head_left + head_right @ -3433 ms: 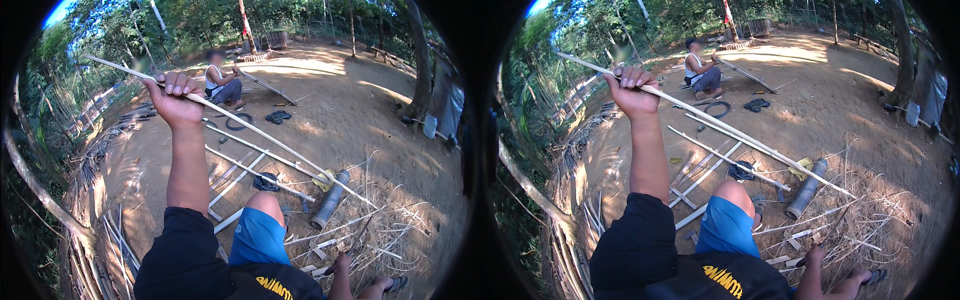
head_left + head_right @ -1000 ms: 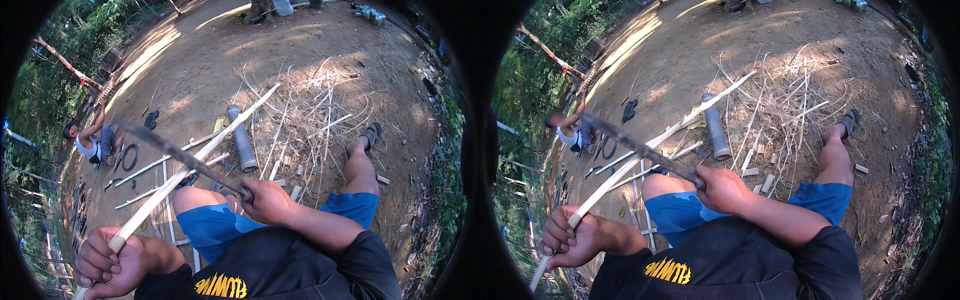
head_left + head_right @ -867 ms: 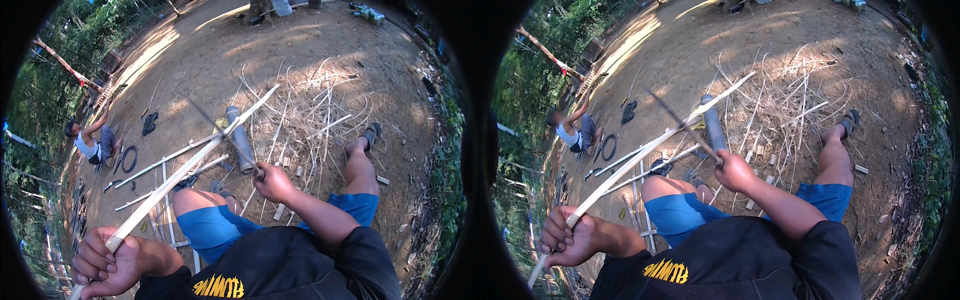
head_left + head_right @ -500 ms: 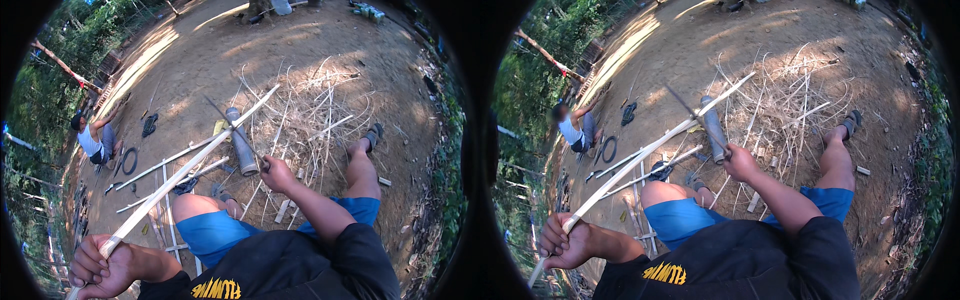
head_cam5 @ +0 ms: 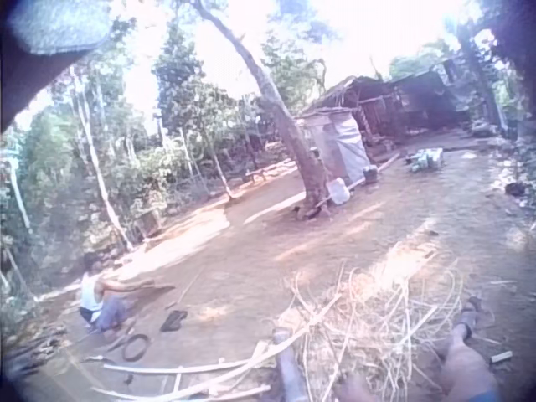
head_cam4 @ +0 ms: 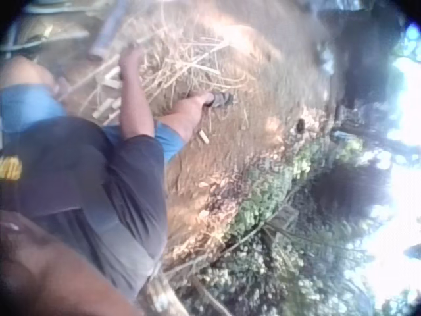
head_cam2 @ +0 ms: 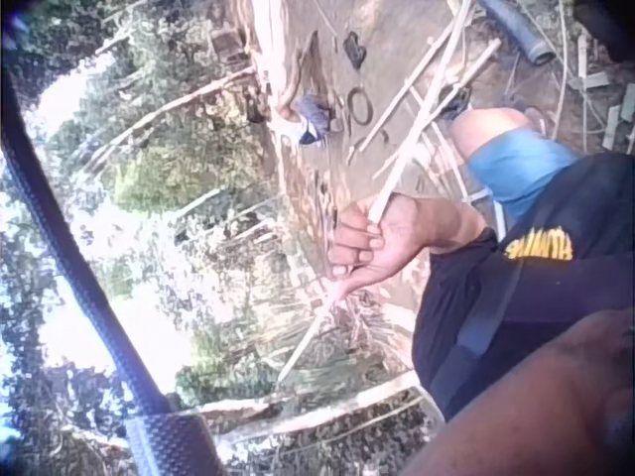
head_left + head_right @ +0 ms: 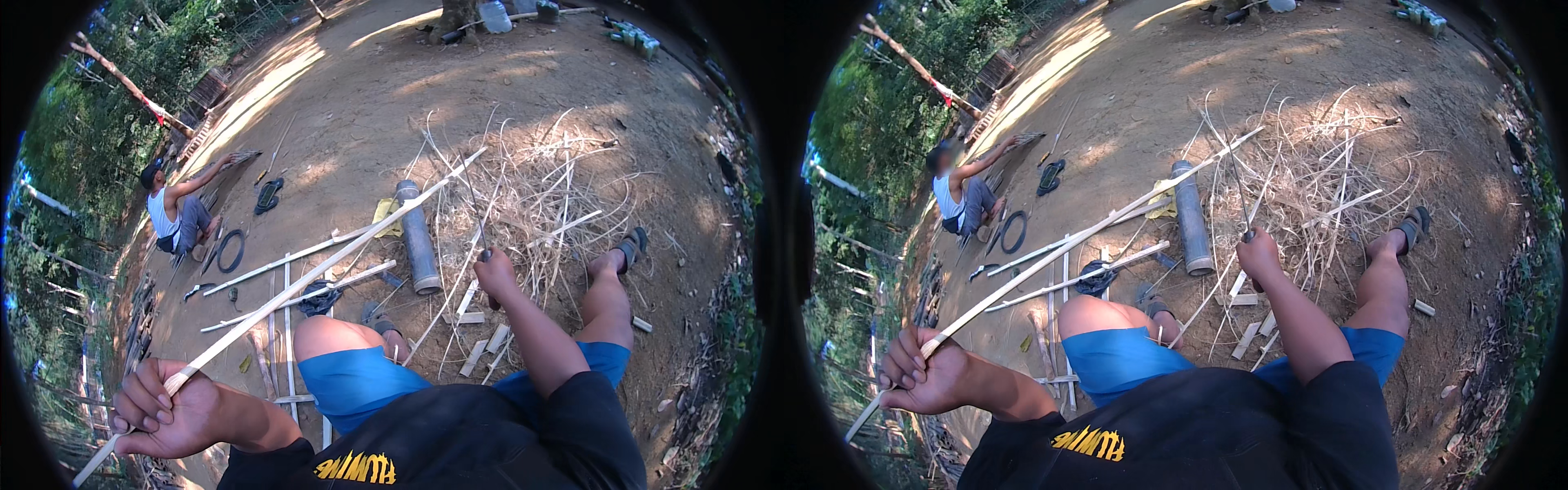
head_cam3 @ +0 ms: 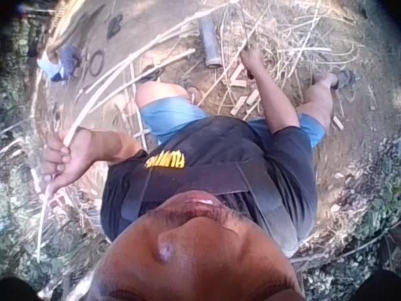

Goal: The person uses a machete to shave and thin a long piece of bamboo while sitting on the ground, periodically flipping the bamboo and removing shaved strips.

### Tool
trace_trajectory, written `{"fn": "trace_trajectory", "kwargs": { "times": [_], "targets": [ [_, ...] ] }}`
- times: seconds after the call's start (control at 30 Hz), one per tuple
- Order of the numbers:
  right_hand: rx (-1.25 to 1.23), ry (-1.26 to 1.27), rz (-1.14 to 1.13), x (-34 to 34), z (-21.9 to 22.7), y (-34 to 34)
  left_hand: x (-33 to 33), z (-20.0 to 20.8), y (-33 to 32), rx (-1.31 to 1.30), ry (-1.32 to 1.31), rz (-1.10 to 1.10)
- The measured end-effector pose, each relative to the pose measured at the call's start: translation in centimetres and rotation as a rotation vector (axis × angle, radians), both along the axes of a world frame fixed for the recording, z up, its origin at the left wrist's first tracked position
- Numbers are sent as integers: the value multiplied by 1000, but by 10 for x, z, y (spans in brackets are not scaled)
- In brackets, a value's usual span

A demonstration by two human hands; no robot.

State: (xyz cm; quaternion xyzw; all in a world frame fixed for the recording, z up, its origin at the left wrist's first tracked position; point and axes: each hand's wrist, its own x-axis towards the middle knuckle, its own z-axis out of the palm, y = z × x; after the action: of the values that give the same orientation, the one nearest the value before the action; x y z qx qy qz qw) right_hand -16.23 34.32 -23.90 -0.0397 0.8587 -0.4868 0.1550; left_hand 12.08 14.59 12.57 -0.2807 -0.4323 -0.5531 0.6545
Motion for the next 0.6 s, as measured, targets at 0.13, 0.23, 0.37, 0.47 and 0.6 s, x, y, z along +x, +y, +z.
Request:
{"fn": "trace_trajectory", "kwargs": {
  "times": [0.13,0.23,0.37,0.47,0.6],
  "targets": [
    [-173,53,71,48,69,-17,-4,4,-8,-9,-16,115],
    [-308,138,217,84,109,-30,-5,6,-11,1,-27,121],
    [-326,216,504,128,173,-41,-7,4,-8,103,-9,148],
    [-386,437,686,156,214,-44,-4,4,-7,111,-37,126],
    [-436,461,817,178,237,-51,-2,-2,0,123,-50,91]
  ]
}}
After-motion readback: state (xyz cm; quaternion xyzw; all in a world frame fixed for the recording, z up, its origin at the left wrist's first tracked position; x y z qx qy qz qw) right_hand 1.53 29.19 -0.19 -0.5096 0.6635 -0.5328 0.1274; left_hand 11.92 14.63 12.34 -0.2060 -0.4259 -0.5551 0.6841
